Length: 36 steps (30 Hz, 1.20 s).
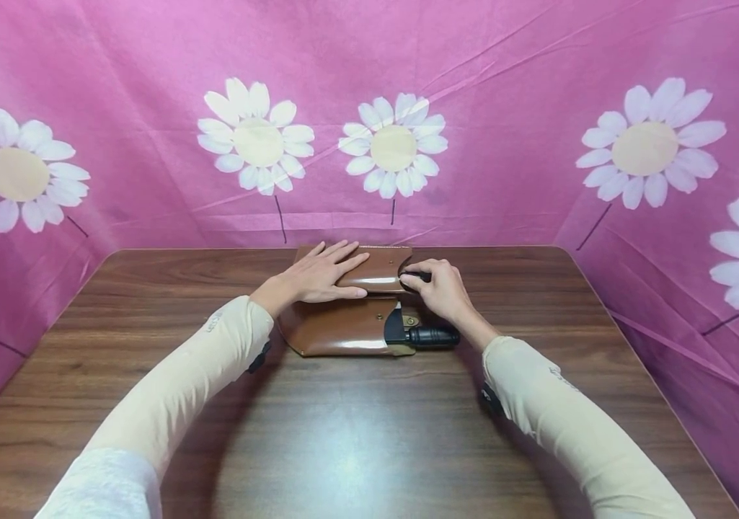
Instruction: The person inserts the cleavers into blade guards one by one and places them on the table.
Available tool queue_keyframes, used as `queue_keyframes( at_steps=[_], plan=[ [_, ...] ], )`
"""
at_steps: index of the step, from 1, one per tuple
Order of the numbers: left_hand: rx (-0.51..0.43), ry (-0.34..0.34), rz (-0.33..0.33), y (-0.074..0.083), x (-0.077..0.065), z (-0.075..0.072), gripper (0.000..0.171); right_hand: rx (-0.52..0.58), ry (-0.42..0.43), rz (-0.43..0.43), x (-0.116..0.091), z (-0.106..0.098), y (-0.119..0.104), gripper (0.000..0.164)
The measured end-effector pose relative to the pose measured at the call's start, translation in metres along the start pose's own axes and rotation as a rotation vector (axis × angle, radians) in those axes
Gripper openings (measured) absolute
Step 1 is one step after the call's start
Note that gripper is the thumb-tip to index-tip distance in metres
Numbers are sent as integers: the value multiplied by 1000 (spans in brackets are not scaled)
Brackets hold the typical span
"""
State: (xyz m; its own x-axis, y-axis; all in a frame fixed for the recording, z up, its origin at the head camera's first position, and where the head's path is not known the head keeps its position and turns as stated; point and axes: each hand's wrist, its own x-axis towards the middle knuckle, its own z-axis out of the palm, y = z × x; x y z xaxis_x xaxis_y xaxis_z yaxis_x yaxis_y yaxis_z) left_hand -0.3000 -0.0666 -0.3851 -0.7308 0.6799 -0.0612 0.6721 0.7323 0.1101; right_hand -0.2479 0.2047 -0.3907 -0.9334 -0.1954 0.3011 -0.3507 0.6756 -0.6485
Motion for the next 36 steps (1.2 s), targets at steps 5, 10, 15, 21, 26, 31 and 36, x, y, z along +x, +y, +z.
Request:
queue_keyframes(
  at_steps=[5, 10, 15, 21, 26, 31, 36],
  plan=[
    [2, -50, -26, -2, 1, 5, 87, 5, -34, 34, 2, 4, 2, 27],
    [12, -79, -40, -5, 2, 10, 87, 8, -52, 58, 5, 9, 6, 27],
    [-3, -93, -43, -6, 3, 11, 87, 8, -62, 72, 7, 12, 10, 27],
    [0, -105, -56, -8, 4, 12, 85, 7, -86, 88, 11, 13, 11, 27],
    [-28, -126, -71, -8, 4, 13, 86, 1, -110, 111, 14, 14, 12, 26],
    [-26, -144, -80, -9, 5, 14, 87, -12, -126, 119, 17, 17, 14, 27],
    [-24, -139, -79, -10, 5, 15, 87, -14, -156, 127, 19, 16, 12, 28]
  ],
)
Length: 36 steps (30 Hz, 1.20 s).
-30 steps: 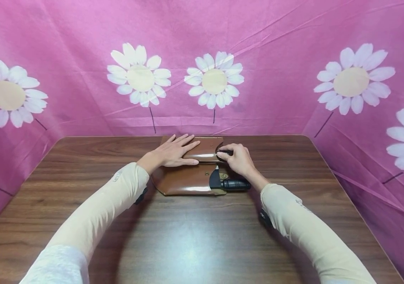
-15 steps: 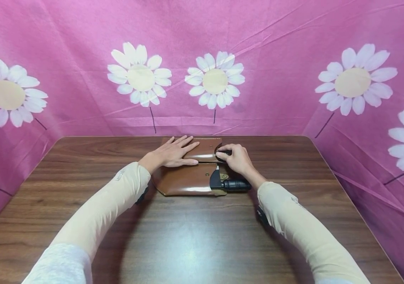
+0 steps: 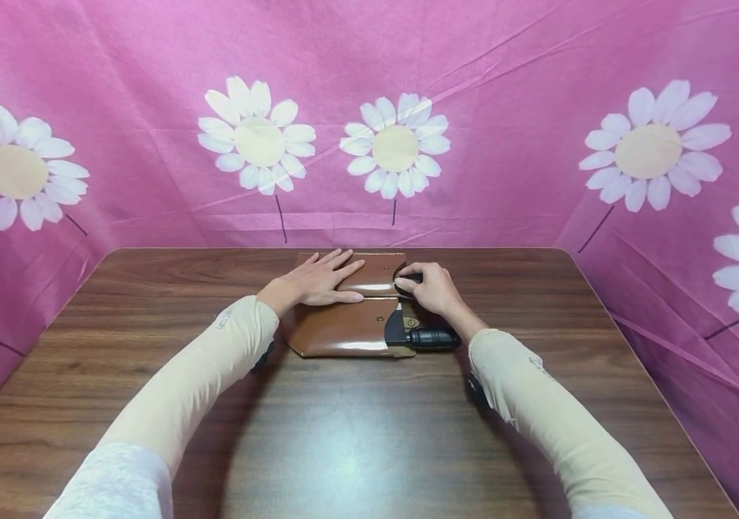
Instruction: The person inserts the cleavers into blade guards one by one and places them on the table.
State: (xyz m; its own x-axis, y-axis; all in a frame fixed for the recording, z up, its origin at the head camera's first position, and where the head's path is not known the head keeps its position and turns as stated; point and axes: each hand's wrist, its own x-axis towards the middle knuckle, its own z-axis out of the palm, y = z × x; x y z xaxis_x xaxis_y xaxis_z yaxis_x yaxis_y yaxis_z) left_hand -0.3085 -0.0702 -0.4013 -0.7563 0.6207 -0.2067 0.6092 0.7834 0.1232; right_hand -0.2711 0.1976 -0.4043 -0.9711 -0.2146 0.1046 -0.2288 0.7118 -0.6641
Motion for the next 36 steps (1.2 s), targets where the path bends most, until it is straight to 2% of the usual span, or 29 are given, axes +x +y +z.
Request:
queue_keyframes(
  at_steps=[5, 20, 29, 36],
  plan=[
    [-9, 8, -10, 0, -2, 2, 86, 6, -31, 21, 0, 0, -2, 30],
    [-10, 0, -16, 0, -1, 0, 86, -15, -50, 33, 0, -1, -3, 31],
    [-21, 2, -14, -2, -3, -2, 85, -66, -49, -17, 4, -3, -5, 30],
    [-13, 51, -38, -5, -11, -1, 81, -114, 1, -84, 2, -10, -15, 36]
  ],
)
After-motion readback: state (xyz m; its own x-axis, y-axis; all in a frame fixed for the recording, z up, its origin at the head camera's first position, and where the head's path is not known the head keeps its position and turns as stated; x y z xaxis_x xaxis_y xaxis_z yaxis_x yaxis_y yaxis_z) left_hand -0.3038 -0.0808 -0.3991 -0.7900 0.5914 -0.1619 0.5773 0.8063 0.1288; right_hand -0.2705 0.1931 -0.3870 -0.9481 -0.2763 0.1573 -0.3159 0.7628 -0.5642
